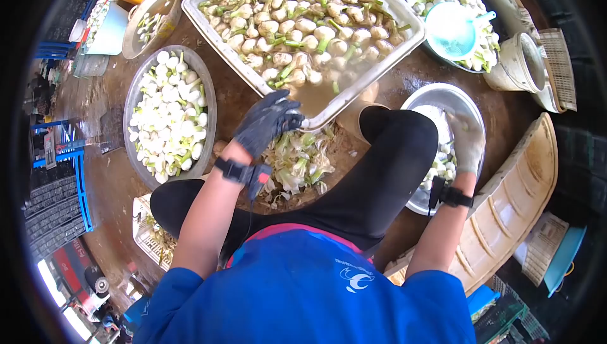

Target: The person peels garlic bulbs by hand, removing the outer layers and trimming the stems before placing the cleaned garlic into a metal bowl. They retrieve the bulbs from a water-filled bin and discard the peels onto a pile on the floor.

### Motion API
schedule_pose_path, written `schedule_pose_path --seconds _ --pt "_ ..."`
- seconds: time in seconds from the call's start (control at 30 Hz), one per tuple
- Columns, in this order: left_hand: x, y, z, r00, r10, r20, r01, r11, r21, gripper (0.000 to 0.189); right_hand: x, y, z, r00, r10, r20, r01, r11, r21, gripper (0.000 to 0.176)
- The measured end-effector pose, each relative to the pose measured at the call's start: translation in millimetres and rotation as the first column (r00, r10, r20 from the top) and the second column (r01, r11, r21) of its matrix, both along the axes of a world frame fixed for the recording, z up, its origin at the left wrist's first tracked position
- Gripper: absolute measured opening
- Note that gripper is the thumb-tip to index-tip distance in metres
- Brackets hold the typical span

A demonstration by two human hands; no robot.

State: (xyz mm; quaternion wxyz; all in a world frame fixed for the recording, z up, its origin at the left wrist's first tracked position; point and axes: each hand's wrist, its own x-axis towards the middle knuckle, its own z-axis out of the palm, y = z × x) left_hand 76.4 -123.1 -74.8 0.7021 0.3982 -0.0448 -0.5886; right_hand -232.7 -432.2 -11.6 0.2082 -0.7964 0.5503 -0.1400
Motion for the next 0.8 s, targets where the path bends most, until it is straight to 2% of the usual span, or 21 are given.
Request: schedule_pose_path --seconds 0.03,0.07,0.1,0.17,0.2,0.23,0.27,0.3,0.33,0.37,0.4,0.43,0.5,0.53,0.57,0.6,0.63,0.7,0.73,0.77,0.8 --pt "3.3 -24.1 -9.2 0.928 -0.085 0.364 -0.01 0.968 0.252 0.054 -10.0 -1.1 -7.9 1.0 0.003 0.0 -0.003 1.0 0.002 0.03" --pt "9.8 -45.1 -19.2 0.726 -0.249 0.64 -0.11 0.878 0.467 0.056 -20.6 -1.6 -15.8 0.999 -0.043 -0.011 0.043 0.999 0.015 0.031" --pt "20.0 -62.0 -30.5 0.108 -0.487 0.867 -0.242 0.833 0.498 0.066 -30.3 -1.7 -20.7 0.995 -0.093 -0.025 0.094 0.995 0.029 0.031" --pt "45.6 -95.2 -71.5 0.13 -0.558 0.819 -0.215 0.791 0.573 0.068 -35.0 6.3 -18.7 0.988 -0.14 0.067 0.137 0.989 0.049 0.033" --pt "55.1 -114.7 -64.2 -0.187 -0.771 0.609 -0.067 0.629 0.775 0.063 -31.3 13.3 -11.8 0.969 -0.164 0.185 0.15 0.985 0.088 0.032" --pt "61.7 -132.5 -56.2 -0.514 -0.795 0.321 -0.014 0.382 0.924 0.057 -25.7 21.0 -3.1 0.935 -0.191 0.3 0.159 0.979 0.127 0.031" --pt "62.0 -145.6 -63.0 -0.756 -0.636 0.154 -0.067 0.31 0.948 0.043 -16.3 29.4 10.3 0.914 -0.225 0.337 0.173 0.968 0.18 0.028" --pt "74.9 -147.4 -103.2 -0.812 -0.551 0.19 -0.05 0.392 0.919 0.038 -6.1 38.2 23.2 0.913 -0.239 0.33 0.189 0.966 0.177 0.028" --pt "75.9 -148.7 -106.6 -0.447 -0.826 0.344 -0.004 0.386 0.923 0.04 5.1 47.0 35.2 0.886 -0.22 0.408 0.157 0.971 0.183 0.027" --pt "75.8 -150.7 -106.9 0.023 -0.919 0.393 0.04 0.394 0.918 0.043 15.7 55.1 44.3 0.852 -0.198 0.485 0.122 0.975 0.185 0.026" --pt "72.0 -146.6 -77.1 -0.081 -0.95 0.302 0.111 0.293 0.95 0.056 25.6 61.3 50.1 0.839 -0.137 0.527 0.055 0.984 0.168 0.024" --pt "74.0 -147.3 -77.7 -0.085 -0.949 0.303 0.113 0.293 0.949 0.056 36.4 66.6 54.6 0.819 -0.07 0.569 -0.016 0.989 0.146 0.023" --pt "81.3 -144.0 -79.9 0.058 -0.922 0.384 0.139 0.388 0.911 0.067 62.0 81.7 64.9 0.856 0.038 0.516 -0.123 0.984 0.13 0.022" --pt "80.0 -135.2 -67.9 0.256 -0.839 0.48 0.212 0.533 0.819 0.069 75.7 89.7 66.6 0.858 0.132 0.496 -0.217 0.969 0.118 0.022" --pt "72.3 -128.0 -41.5 0.503 -0.727 0.467 0.195 0.621 0.759 0.055 85.4 96.3 49.9 0.796 0.172 0.58 -0.301 0.944 0.134 0.022" --pt "66.3 -115.2 -16.7 0.762 -0.527 0.375 0.213 0.752 0.624 0.048 100.3 106.6 46.8 0.761 0.187 0.621 -0.386 0.9 0.202 0.02" --pt "60.0 -100.3 -1.0 0.935 -0.289 0.205 0.162 0.863 0.478 0.042 113.7 116.7 39.1 0.698 0.243 0.673 -0.475 0.861 0.181 0.018" --pt "53.1 -59.4 6.1 0.641 -0.277 0.716 0.139 0.959 0.246 0.029 138.8 136.9 29.9 0.689 0.338 0.641 -0.548 0.822 0.155 0.015" --pt "37.8 -45.9 42.9 0.379 -0.303 0.874 0.091 0.953 0.29 0.035 149.7 146.8 28.8 0.666 0.361 0.653 -0.568 0.813 0.129 0.014" --pt "27.0 -30.8 48.2 0.399 -0.148 0.905 -0.016 0.986 0.169 0.042 159.8 157.3 28.7 0.642 0.386 0.662 -0.589 0.802 0.104 0.014" --pt "19.9 -16.1 53.0 0.328 -0.153 0.932 -0.073 0.98 0.187 0.042 169.1 167.7 31.3 0.61 0.395 0.687 -0.596 0.8 0.069 0.013"
